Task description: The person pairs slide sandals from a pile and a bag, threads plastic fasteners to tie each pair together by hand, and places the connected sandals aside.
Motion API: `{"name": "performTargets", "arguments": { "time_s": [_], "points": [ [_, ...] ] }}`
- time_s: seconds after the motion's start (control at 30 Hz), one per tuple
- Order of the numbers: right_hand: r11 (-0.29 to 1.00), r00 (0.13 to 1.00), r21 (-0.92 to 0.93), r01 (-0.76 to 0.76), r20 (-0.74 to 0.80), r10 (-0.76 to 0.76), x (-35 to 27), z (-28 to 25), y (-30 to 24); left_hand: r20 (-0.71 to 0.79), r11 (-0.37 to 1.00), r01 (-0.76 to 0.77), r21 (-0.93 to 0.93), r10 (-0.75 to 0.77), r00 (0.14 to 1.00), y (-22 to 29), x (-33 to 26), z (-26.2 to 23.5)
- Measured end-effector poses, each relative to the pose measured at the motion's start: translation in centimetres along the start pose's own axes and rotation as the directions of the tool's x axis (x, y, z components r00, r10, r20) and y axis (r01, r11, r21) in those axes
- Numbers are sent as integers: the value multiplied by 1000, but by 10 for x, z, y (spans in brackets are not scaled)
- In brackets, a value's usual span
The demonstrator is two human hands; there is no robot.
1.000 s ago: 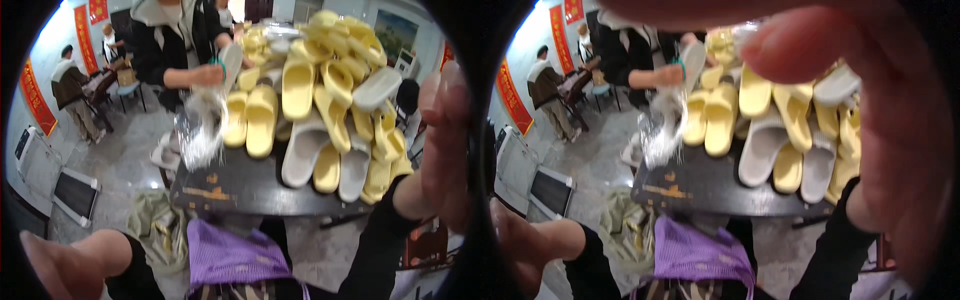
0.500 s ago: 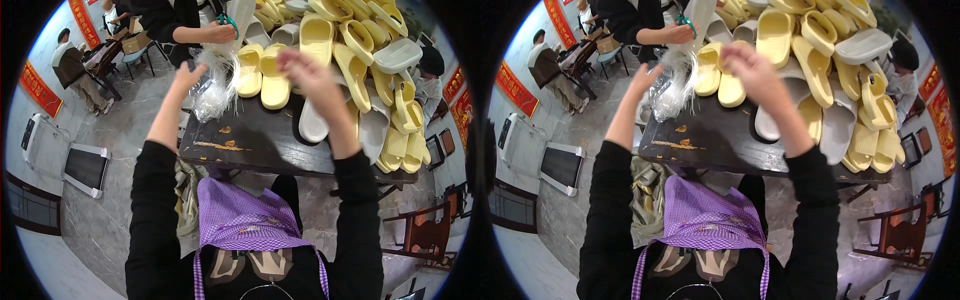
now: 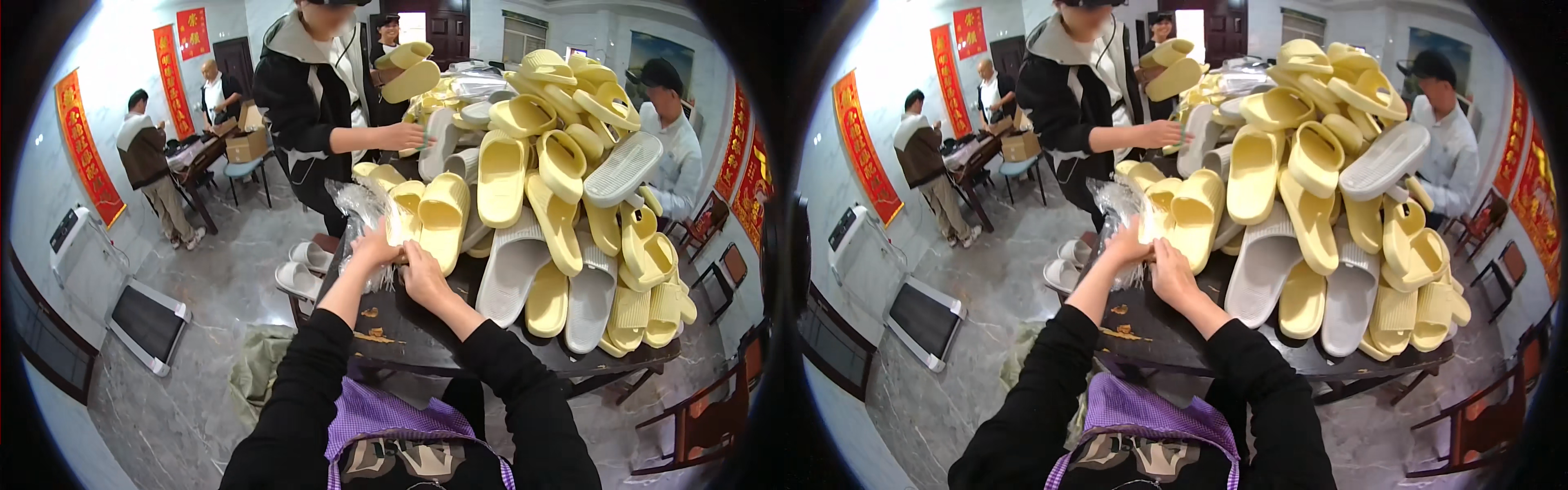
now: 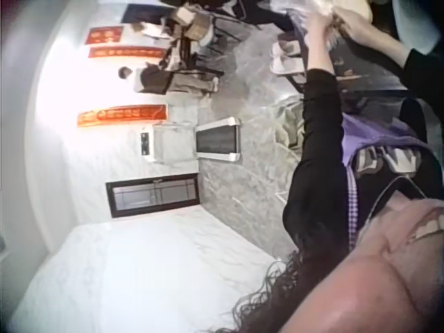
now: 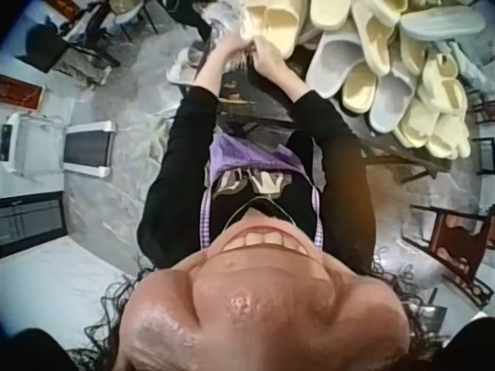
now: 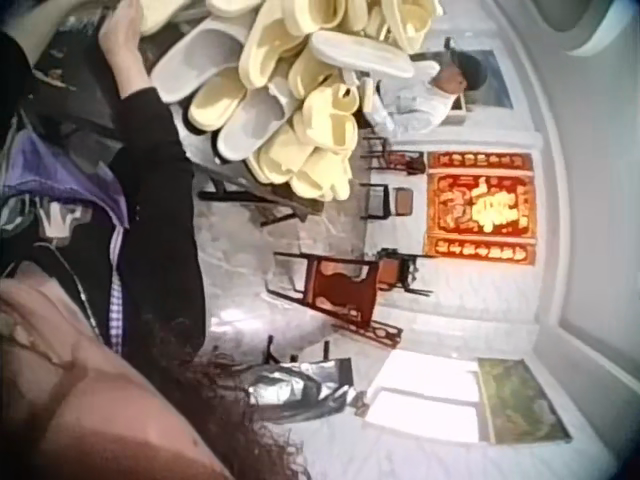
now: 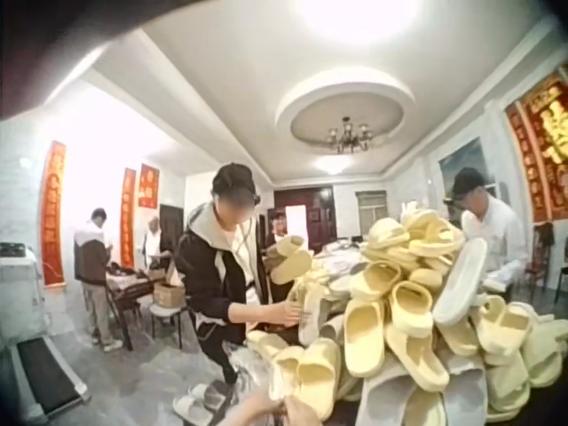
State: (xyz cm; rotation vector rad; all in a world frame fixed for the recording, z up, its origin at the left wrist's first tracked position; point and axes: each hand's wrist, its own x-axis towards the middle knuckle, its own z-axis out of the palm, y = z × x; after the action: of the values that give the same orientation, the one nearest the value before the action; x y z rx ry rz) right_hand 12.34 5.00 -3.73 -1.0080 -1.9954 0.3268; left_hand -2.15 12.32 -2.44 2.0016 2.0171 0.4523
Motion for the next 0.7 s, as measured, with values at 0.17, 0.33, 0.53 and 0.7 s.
{"name": "performTargets", "arguments": {
  "time_s": [0.17,0.33,0.53,0.7],
  "points": [
    [955,981,-246,166,-54,-185,-13,-2,-3,-48,991,-120,64,123,991,11,-15,-5],
    [962,987,-232,146,-29,-157,-15,-7,-4,-43,968,-250,16,251,967,-18,-3,1],
    [946,991,-299,127,0,-134,-23,-9,-8,-51,962,-273,20,274,960,-22,-22,-4],
    [928,990,-347,134,4,-141,-25,-9,-10,39,982,-185,43,183,982,-17,-45,-23]
  ]
}}
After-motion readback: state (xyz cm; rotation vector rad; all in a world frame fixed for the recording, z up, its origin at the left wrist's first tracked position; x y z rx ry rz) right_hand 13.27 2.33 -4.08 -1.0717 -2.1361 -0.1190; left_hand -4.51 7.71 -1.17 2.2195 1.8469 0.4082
